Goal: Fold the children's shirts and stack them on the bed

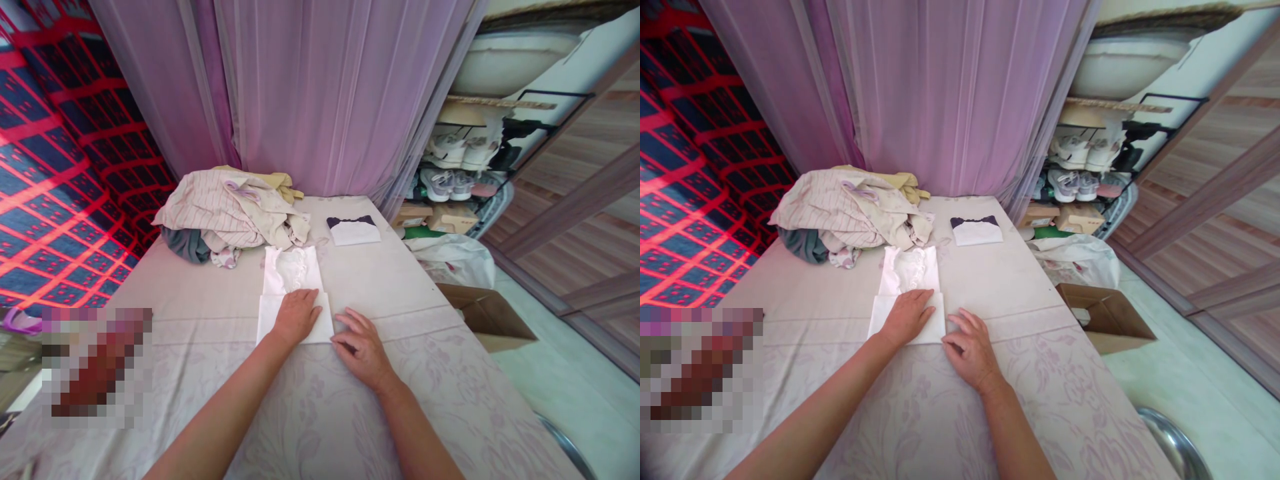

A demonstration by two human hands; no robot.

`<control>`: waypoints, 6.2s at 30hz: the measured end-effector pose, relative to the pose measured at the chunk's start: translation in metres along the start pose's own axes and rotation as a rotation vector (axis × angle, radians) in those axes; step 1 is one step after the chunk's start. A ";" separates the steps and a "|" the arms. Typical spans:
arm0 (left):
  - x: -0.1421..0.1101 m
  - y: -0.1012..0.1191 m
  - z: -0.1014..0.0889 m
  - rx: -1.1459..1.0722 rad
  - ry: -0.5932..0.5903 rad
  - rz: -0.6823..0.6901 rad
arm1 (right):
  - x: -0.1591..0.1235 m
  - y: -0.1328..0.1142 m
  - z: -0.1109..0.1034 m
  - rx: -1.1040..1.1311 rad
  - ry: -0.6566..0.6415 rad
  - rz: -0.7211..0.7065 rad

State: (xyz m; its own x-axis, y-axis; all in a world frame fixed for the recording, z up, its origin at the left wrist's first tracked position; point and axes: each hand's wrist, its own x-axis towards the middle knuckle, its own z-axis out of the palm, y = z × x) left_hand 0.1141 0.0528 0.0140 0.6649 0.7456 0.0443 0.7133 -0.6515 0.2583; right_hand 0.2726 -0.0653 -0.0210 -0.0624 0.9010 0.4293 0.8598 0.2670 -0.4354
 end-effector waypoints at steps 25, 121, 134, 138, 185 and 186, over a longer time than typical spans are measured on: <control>0.012 -0.035 -0.016 -0.228 -0.041 0.275 | 0.001 -0.002 -0.001 0.009 -0.033 0.024; -0.065 -0.067 0.015 0.173 0.173 0.134 | 0.057 -0.019 0.028 -0.226 -0.429 0.081; -0.065 -0.069 0.017 0.148 0.180 0.145 | 0.058 -0.033 0.036 -0.240 -0.442 0.069; -0.072 -0.071 0.019 0.155 0.220 0.092 | 0.058 -0.032 0.037 -0.249 -0.451 0.075; -0.090 -0.076 0.013 0.068 0.160 0.124 | 0.047 -0.027 0.040 -0.187 -0.202 0.110; -0.090 -0.076 0.013 0.069 0.154 0.122 | 0.047 -0.027 0.039 -0.190 -0.206 0.111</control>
State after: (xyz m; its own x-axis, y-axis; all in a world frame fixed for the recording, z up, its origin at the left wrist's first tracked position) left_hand 0.0026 0.0331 -0.0223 0.7092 0.6699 0.2196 0.6466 -0.7423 0.1758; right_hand 0.2262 -0.0165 -0.0200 -0.0477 0.9766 0.2098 0.9452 0.1120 -0.3067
